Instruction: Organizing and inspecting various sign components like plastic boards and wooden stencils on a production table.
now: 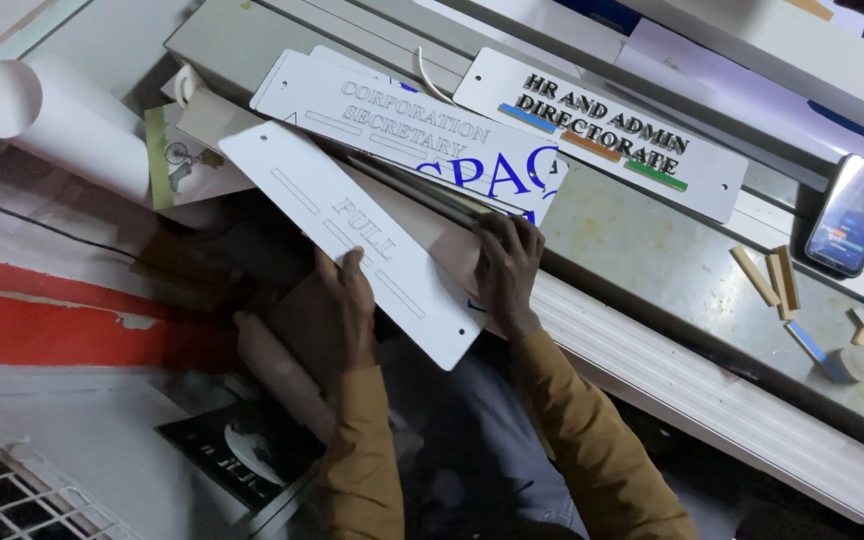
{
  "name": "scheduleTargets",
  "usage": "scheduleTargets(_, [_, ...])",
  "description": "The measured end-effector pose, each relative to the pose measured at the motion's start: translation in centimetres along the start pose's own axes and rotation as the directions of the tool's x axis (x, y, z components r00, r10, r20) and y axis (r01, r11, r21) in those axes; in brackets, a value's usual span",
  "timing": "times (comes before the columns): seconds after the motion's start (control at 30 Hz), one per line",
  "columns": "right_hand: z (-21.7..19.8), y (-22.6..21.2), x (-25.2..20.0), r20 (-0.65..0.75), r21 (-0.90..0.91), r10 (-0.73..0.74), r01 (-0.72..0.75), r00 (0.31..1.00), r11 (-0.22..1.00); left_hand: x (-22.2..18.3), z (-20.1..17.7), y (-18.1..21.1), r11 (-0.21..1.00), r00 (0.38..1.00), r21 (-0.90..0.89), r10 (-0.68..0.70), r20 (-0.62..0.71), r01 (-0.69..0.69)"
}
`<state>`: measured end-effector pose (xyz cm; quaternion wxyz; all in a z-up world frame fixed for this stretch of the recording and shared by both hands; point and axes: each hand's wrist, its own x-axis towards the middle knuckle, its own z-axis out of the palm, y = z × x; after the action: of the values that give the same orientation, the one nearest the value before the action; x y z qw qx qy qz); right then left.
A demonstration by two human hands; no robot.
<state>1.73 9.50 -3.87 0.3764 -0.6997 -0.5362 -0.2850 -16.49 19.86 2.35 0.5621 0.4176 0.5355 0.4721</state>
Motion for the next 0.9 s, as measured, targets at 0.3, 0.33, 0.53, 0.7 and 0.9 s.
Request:
scheduleTargets(0.3, [0.6,0.8,-1.6,0.247,-0.071,0.031,-0.013,0.968,0.997,-5.5,0.3,-0.2,0.975,0.994,0.220,0.001,-0.110,0.024])
scheduleTargets(0.33, [-0.8,0.3,-0.8,0.242,-0.077,0.035,-0.017,0.970,0.997,-6.3,0.3,0.6,0.975,0.995,0.220,0.004,-0.102,0.019])
scheduleTargets(0.53, [-8.6,0.1,0.0,0.288,0.205,0.134,-0.198,0.948,0.959,-9.8,1.9,2.5,0.999,0.992,0.042,0.034,-0.122,-0.029])
scheduleTargets(0.7, [-15.3,3.1,-3.2,0.606,0.265,0.152,-0.379,0.781,0.887,-9.7,2.2,-8.8,0.966,0.960,-0.257,-0.064,-0.271,-0.008])
scheduleTargets(0.9, [-22.3,4.4,-3.6,0.675,-0.048,0.222,-0.259,0.704,0.965,-16.4,8.6,-3.6,0.948,1.000,-0.318,-0.022,0.005,0.022])
